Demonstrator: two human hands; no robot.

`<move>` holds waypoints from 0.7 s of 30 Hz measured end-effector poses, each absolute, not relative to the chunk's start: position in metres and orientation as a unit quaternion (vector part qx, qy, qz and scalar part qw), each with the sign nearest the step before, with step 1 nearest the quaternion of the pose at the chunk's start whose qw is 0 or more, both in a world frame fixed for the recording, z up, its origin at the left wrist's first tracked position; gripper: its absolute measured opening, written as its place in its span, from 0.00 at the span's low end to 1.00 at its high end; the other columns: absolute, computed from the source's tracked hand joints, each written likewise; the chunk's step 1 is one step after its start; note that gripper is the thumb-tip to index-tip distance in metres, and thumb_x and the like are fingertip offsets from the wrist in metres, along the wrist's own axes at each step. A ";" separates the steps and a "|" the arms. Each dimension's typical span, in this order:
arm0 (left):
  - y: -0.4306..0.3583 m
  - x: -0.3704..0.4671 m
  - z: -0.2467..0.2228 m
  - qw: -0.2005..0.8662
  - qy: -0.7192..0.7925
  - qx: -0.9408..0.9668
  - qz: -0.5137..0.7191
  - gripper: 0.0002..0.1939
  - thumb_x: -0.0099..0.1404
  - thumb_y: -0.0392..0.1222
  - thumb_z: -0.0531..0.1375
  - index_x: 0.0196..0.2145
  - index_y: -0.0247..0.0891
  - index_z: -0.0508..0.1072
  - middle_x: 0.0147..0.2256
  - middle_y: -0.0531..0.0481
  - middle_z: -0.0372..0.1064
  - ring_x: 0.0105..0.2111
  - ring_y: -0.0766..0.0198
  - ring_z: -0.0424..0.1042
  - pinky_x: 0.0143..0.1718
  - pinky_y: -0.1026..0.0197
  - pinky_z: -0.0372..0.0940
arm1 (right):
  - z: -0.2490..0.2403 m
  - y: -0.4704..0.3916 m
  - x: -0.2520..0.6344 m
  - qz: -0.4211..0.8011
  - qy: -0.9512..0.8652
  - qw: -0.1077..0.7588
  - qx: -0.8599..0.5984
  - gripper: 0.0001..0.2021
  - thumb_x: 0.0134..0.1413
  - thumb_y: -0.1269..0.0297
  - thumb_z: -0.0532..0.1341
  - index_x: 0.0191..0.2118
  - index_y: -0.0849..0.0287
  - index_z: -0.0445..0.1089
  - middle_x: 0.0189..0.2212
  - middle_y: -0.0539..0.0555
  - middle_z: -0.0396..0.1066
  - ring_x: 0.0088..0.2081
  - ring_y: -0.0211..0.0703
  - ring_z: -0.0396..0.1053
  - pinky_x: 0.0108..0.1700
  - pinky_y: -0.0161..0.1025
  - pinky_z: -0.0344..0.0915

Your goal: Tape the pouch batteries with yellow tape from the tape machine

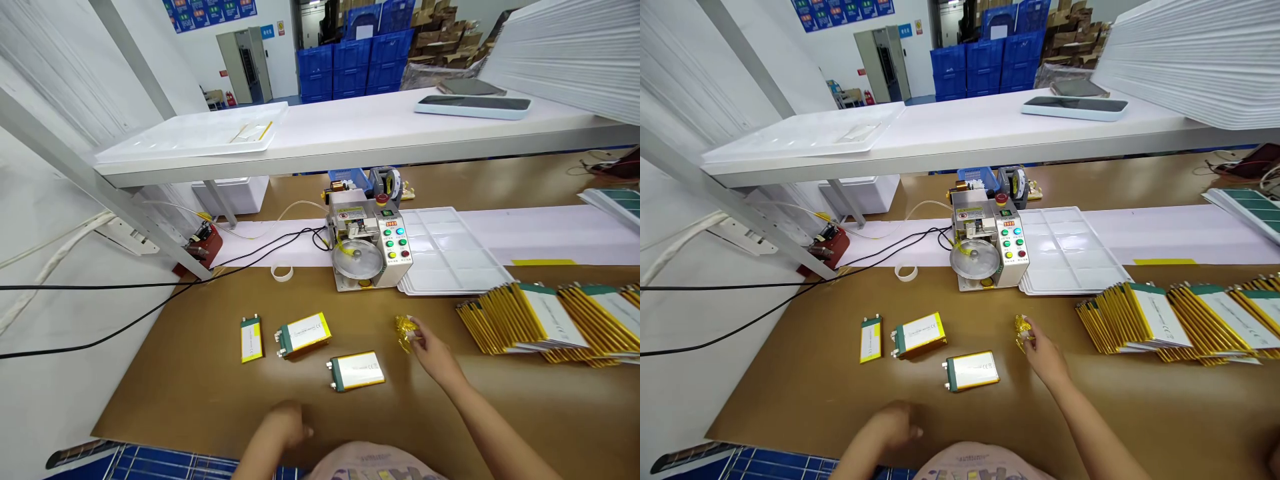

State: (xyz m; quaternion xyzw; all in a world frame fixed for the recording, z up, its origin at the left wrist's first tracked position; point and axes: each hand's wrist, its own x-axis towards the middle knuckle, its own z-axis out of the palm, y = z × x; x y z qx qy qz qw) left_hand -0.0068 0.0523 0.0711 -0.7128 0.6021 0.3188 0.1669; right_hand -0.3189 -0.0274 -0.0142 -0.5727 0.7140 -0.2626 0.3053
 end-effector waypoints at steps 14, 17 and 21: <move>-0.216 -0.094 0.163 -0.296 0.635 -0.695 0.162 0.07 0.53 0.43 0.56 0.26 0.41 0.73 0.30 0.50 0.73 0.29 0.63 0.69 0.30 0.63 0.60 | -0.048 0.000 -0.339 -0.314 0.738 0.318 -0.506 0.30 0.45 0.52 0.48 0.55 0.57 0.54 0.39 0.58 0.69 0.35 0.44 0.70 0.37 0.38 0.63; -0.238 -0.106 0.150 -0.292 0.602 -0.724 0.166 0.10 0.48 0.49 0.60 0.25 0.40 0.71 0.29 0.48 0.73 0.28 0.60 0.70 0.29 0.61 0.60 | -0.064 0.008 -0.352 -0.330 0.751 0.319 -0.474 0.31 0.43 0.50 0.49 0.54 0.59 0.56 0.37 0.59 0.70 0.34 0.45 0.70 0.38 0.39 0.63; -0.251 -0.114 0.140 -0.282 0.584 -0.746 0.153 0.09 0.48 0.48 0.59 0.26 0.41 0.70 0.31 0.47 0.72 0.32 0.57 0.70 0.31 0.59 0.60 | -0.076 0.014 -0.358 -0.343 0.760 0.327 -0.445 0.32 0.41 0.50 0.51 0.53 0.61 0.58 0.35 0.60 0.70 0.34 0.47 0.70 0.37 0.41 0.64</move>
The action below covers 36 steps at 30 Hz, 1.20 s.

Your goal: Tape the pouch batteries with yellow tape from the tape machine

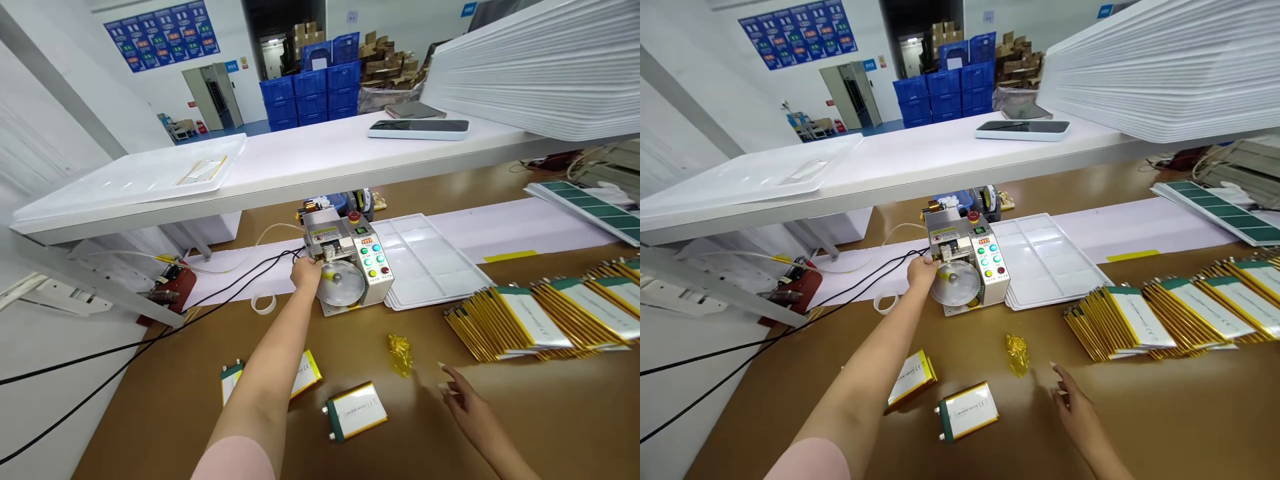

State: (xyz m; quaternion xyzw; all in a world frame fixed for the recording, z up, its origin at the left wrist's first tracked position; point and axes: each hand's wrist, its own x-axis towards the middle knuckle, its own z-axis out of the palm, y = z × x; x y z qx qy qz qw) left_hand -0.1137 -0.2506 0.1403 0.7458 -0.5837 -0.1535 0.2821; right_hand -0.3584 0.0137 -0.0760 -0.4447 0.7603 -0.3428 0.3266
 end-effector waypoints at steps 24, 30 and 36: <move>-0.224 -0.109 0.142 0.313 -0.647 0.684 -0.123 0.09 0.55 0.38 0.51 0.28 0.40 0.71 0.29 0.49 0.71 0.29 0.63 0.68 0.31 0.62 0.59 | -0.068 0.018 -0.350 -0.270 0.791 0.302 -0.458 0.29 0.47 0.54 0.46 0.56 0.60 0.54 0.39 0.61 0.70 0.41 0.49 0.69 0.41 0.43 0.63; -0.206 -0.107 0.152 0.183 -0.815 0.550 -0.021 0.18 0.53 0.30 0.53 0.39 0.44 0.72 0.40 0.48 0.65 0.43 0.58 0.61 0.41 0.58 0.54 | -0.070 0.022 -0.349 -0.273 0.787 0.309 -0.460 0.29 0.46 0.55 0.45 0.55 0.60 0.54 0.38 0.60 0.70 0.41 0.48 0.68 0.42 0.42 0.62; -0.215 -0.117 0.159 0.105 -0.856 0.504 0.052 0.10 0.57 0.33 0.52 0.27 0.39 0.73 0.35 0.45 0.65 0.41 0.55 0.60 0.42 0.53 0.50 | -0.080 0.026 -0.352 -0.291 0.785 0.313 -0.449 0.29 0.46 0.55 0.46 0.56 0.59 0.54 0.39 0.60 0.70 0.39 0.46 0.69 0.41 0.42 0.62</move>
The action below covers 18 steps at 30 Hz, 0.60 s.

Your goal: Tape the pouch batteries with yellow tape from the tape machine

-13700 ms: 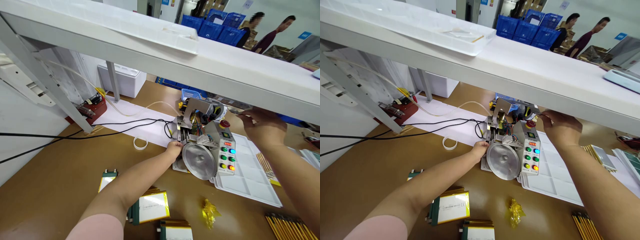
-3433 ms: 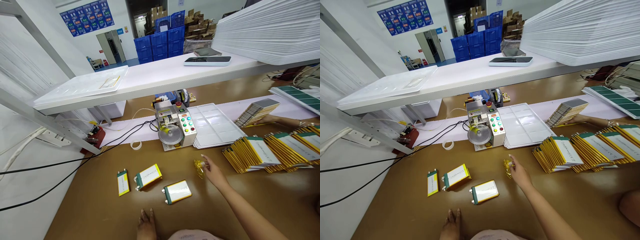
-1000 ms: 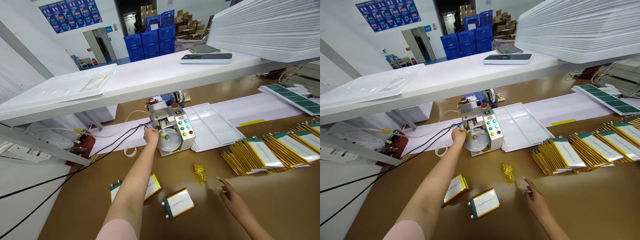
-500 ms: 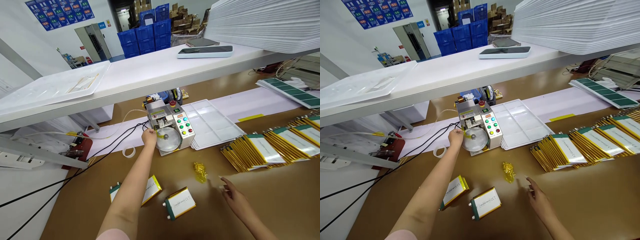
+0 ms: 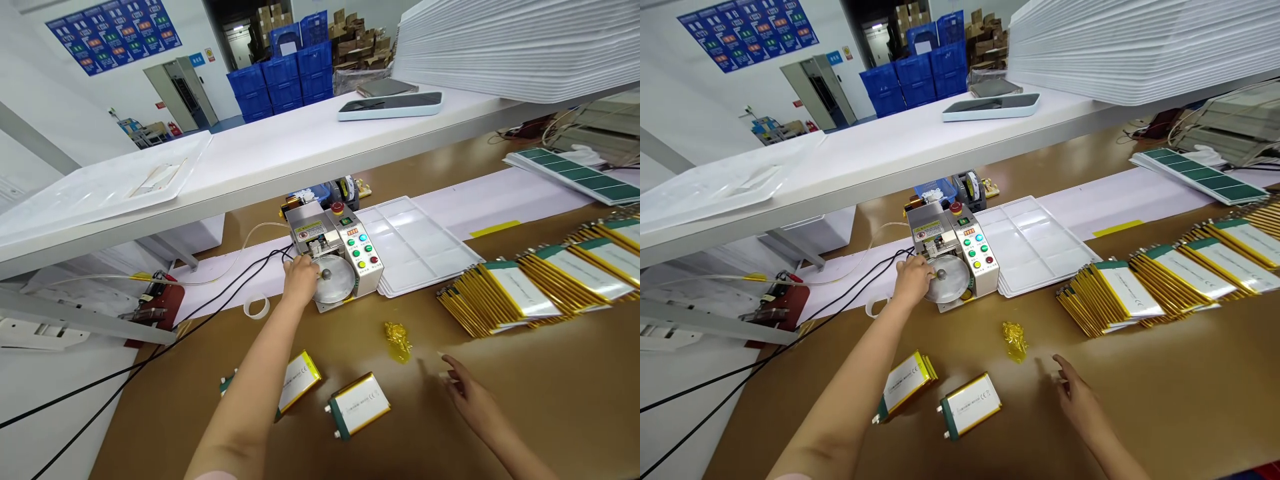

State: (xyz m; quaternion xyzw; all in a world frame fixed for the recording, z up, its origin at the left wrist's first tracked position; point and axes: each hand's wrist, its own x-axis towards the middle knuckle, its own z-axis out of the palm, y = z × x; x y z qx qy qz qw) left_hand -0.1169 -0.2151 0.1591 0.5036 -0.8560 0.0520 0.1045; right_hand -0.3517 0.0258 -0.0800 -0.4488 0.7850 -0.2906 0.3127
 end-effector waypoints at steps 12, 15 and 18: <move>-0.251 -0.071 0.162 0.452 -0.664 0.553 -0.222 0.06 0.49 0.43 0.58 0.24 0.38 0.69 0.22 0.54 0.62 0.23 0.69 0.59 0.28 0.64 0.57 | -0.091 0.030 -0.353 -0.323 0.781 0.316 -0.430 0.27 0.44 0.54 0.49 0.52 0.58 0.58 0.36 0.58 0.71 0.36 0.47 0.70 0.39 0.42 0.64; -0.252 -0.068 0.162 0.464 -0.654 0.542 -0.251 0.06 0.49 0.43 0.58 0.25 0.38 0.69 0.22 0.54 0.63 0.23 0.69 0.60 0.28 0.64 0.57 | -0.089 0.029 -0.352 -0.309 0.786 0.316 -0.432 0.28 0.45 0.54 0.48 0.54 0.57 0.56 0.38 0.58 0.70 0.37 0.47 0.70 0.39 0.42 0.64; -0.250 -0.067 0.168 0.455 -0.669 0.522 -0.269 0.05 0.48 0.41 0.59 0.24 0.38 0.70 0.24 0.53 0.65 0.25 0.68 0.62 0.31 0.64 0.58 | -0.088 0.031 -0.353 -0.307 0.787 0.319 -0.429 0.29 0.46 0.54 0.47 0.55 0.59 0.55 0.38 0.60 0.69 0.38 0.47 0.69 0.40 0.42 0.63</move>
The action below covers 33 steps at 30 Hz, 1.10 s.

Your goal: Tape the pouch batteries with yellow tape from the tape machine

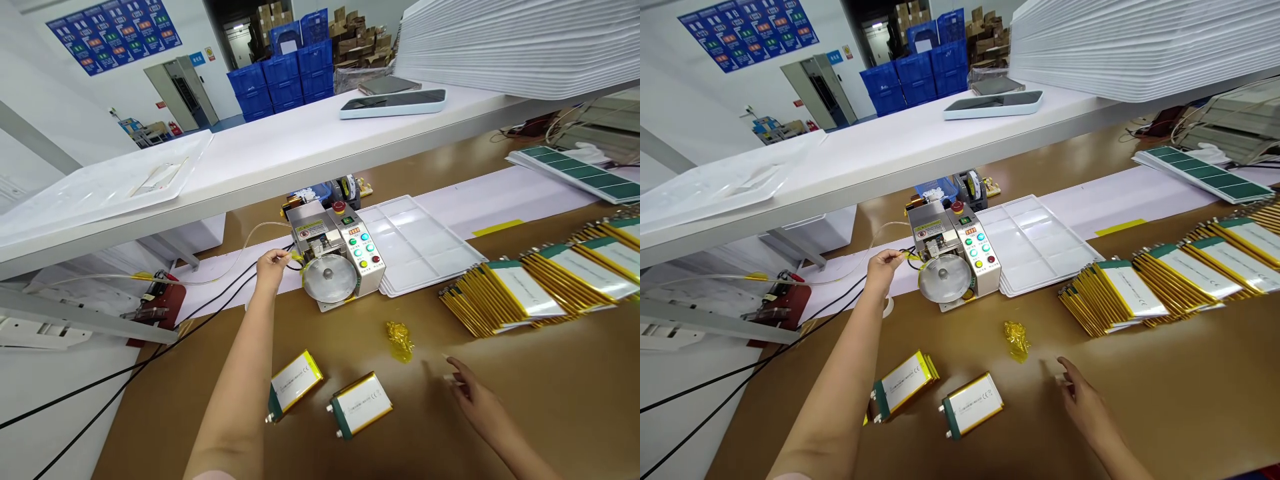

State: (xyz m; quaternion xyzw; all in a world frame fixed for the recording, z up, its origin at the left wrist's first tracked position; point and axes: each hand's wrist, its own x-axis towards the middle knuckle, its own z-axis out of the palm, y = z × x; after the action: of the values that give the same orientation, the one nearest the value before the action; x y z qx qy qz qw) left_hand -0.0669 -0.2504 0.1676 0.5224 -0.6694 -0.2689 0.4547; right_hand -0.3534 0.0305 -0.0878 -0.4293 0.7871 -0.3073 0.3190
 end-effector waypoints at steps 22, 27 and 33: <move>-0.246 -0.066 0.164 0.452 -0.675 0.501 -0.297 0.07 0.49 0.43 0.59 0.24 0.38 0.72 0.24 0.53 0.69 0.26 0.67 0.65 0.32 0.63 0.60 | -0.085 0.034 -0.345 -0.283 0.784 0.322 -0.449 0.28 0.47 0.54 0.46 0.55 0.59 0.55 0.38 0.59 0.70 0.42 0.47 0.68 0.41 0.41 0.63; -0.254 -0.073 0.167 0.450 -0.693 0.492 -0.274 0.05 0.48 0.42 0.59 0.23 0.38 0.72 0.24 0.54 0.69 0.26 0.67 0.65 0.31 0.64 0.59 | -0.084 0.036 -0.345 -0.279 0.789 0.316 -0.447 0.29 0.47 0.54 0.45 0.55 0.60 0.54 0.39 0.61 0.70 0.41 0.47 0.69 0.41 0.41 0.63; -0.256 -0.078 0.171 0.434 -0.708 0.494 -0.260 0.06 0.49 0.42 0.59 0.24 0.38 0.73 0.24 0.53 0.70 0.26 0.67 0.65 0.31 0.63 0.59 | -0.083 0.037 -0.345 -0.292 0.794 0.307 -0.435 0.28 0.46 0.56 0.46 0.54 0.61 0.57 0.38 0.61 0.71 0.41 0.48 0.69 0.41 0.42 0.63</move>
State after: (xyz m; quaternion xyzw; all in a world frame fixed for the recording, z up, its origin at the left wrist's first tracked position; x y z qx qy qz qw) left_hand -0.0777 -0.2559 0.1709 0.4936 -0.7076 -0.2597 0.4339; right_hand -0.3445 0.0371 -0.0826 -0.4350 0.7942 -0.2925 0.3074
